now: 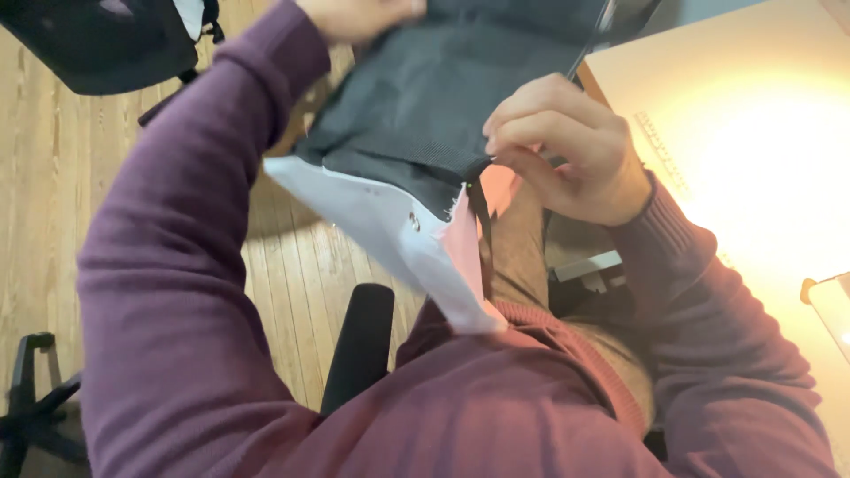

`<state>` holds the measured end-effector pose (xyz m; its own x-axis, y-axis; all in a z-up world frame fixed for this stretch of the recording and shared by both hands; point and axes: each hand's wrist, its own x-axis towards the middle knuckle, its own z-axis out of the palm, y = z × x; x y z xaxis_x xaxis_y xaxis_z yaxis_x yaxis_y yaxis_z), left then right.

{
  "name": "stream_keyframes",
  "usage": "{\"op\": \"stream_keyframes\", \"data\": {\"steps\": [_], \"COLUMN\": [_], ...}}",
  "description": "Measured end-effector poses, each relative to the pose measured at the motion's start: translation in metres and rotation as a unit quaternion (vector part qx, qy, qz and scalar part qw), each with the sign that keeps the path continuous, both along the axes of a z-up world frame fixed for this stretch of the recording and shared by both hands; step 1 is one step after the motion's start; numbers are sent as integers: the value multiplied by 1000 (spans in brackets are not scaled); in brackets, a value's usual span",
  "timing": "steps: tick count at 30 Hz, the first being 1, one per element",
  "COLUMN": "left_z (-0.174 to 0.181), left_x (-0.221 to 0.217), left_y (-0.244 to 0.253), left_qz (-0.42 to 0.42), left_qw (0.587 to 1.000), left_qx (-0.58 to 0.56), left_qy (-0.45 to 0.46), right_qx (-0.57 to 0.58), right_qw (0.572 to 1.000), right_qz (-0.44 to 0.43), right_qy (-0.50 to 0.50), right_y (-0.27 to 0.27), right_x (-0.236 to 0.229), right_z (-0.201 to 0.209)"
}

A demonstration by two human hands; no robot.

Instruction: Sewing and assembling a fabric bag using a professional sewing machine and thread snips.

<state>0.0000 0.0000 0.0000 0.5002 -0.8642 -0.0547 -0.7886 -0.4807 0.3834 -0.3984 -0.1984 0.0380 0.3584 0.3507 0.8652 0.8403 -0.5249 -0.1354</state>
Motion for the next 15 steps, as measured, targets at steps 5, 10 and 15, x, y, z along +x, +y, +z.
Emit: {"op": "stream_keyframes", "data": {"steps": [5,10,15], "left_z": [85,189,164], "left_x": [-111,-324,-376], "left_y": [35,44,30], "left_qz": [63,0,-23], "left_qw": [993,946,881], "left_qx": [-82,-241,-267], "left_qy": [62,-216,-390], "right_qx": [63,70,75], "right_qw": [984,984,981], "right_qz": [21,22,18], "right_qy": [166,164,176], "right_y": [-6,-13,-10], "right_x": [9,25,33], "right_z": [3,18,35]}}
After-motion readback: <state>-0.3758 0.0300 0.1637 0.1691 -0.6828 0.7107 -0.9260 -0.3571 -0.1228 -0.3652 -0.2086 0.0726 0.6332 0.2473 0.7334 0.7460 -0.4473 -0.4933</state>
